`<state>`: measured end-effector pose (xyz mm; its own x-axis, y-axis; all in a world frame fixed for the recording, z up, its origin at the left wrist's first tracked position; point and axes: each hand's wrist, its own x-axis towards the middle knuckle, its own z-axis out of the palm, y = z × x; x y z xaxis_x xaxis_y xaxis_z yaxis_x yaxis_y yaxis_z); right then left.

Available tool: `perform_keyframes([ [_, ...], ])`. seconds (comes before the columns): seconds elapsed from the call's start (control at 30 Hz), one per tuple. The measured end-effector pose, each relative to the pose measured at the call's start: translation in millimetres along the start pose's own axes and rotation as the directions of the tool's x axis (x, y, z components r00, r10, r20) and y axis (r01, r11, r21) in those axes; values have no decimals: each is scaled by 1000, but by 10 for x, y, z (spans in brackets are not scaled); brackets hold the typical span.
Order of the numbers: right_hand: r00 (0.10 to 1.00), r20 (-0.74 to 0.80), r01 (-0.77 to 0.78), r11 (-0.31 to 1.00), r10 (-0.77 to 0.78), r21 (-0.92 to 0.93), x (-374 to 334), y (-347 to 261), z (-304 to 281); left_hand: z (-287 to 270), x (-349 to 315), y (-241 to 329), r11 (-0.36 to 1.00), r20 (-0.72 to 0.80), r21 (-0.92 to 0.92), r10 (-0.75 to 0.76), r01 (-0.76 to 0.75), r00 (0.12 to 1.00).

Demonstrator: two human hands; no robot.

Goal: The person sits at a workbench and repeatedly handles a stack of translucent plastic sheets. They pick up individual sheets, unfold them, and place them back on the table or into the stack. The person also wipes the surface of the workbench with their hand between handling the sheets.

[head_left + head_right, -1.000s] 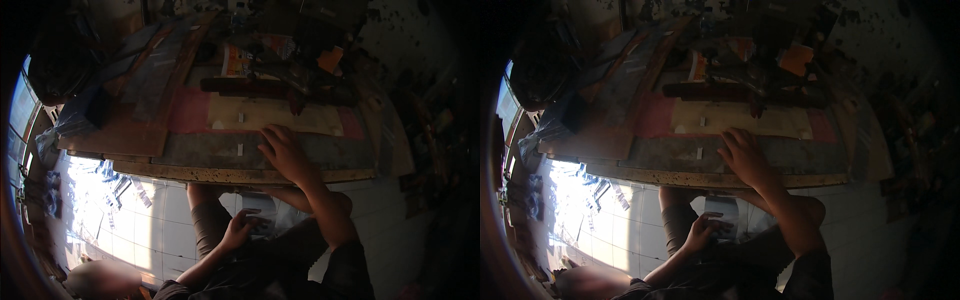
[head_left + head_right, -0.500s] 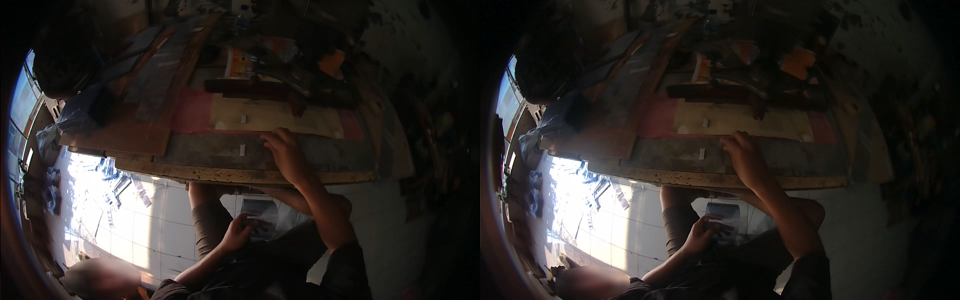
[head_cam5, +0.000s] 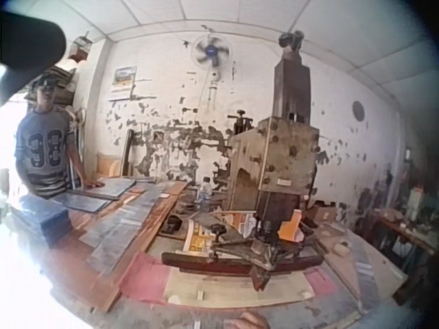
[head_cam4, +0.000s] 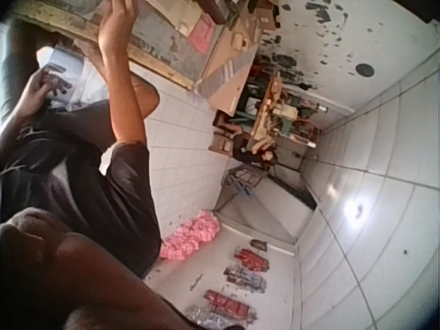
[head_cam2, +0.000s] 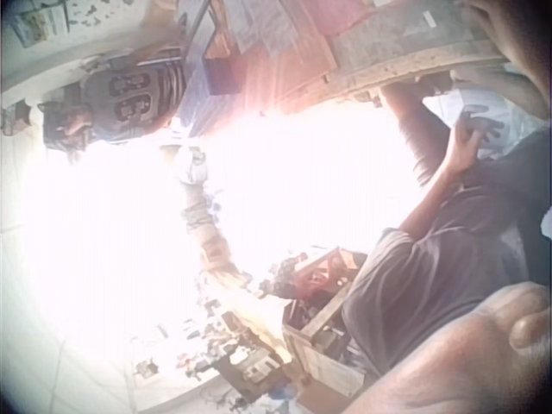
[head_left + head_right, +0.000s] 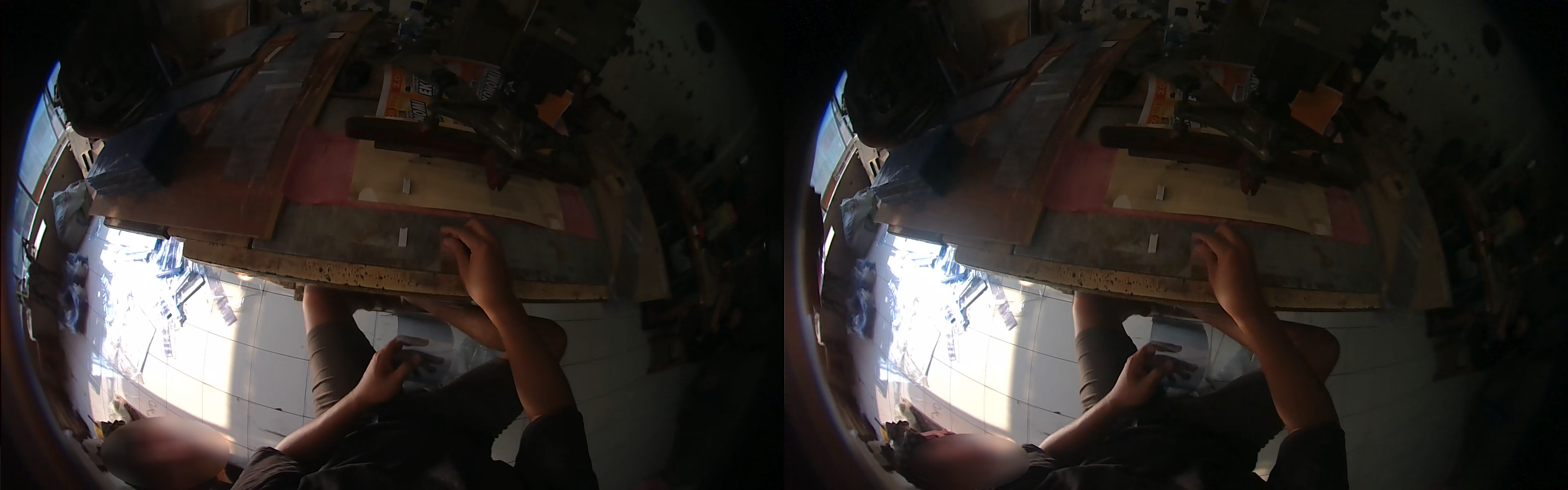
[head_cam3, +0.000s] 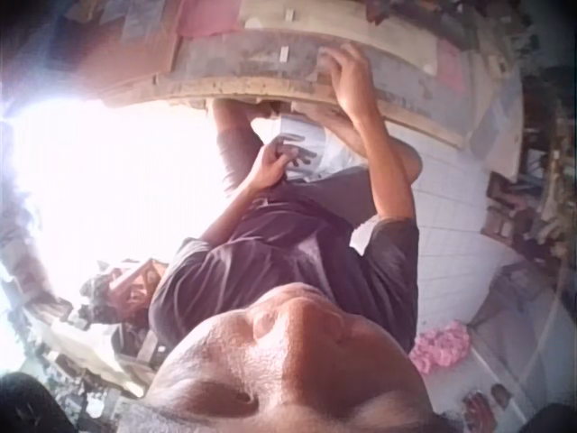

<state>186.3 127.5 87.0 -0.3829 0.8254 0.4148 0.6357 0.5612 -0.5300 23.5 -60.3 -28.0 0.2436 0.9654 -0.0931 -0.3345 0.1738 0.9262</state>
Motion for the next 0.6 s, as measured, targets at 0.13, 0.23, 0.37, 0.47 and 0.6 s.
perform_keyframes([
  [0.13,970,-187,151,987,-158,-49,170,-152,-71,-29,-22,-4,1000,-10,-2,12,-12,1000],
  [0.23,883,-295,299,922,-366,-248,341,-175,-131,-20,-7,57,997,27,-27,78,-77,997],
  [0.37,931,-89,285,859,-353,-426,595,36,-25,33,51,228,998,32,17,66,-66,997],
  [0.47,985,47,173,896,-169,-408,510,65,74,15,53,218,998,14,14,59,-59,998],
  [0.6,989,125,113,939,-75,-326,368,61,134,-25,42,163,999,-11,-27,19,-19,1000],
])
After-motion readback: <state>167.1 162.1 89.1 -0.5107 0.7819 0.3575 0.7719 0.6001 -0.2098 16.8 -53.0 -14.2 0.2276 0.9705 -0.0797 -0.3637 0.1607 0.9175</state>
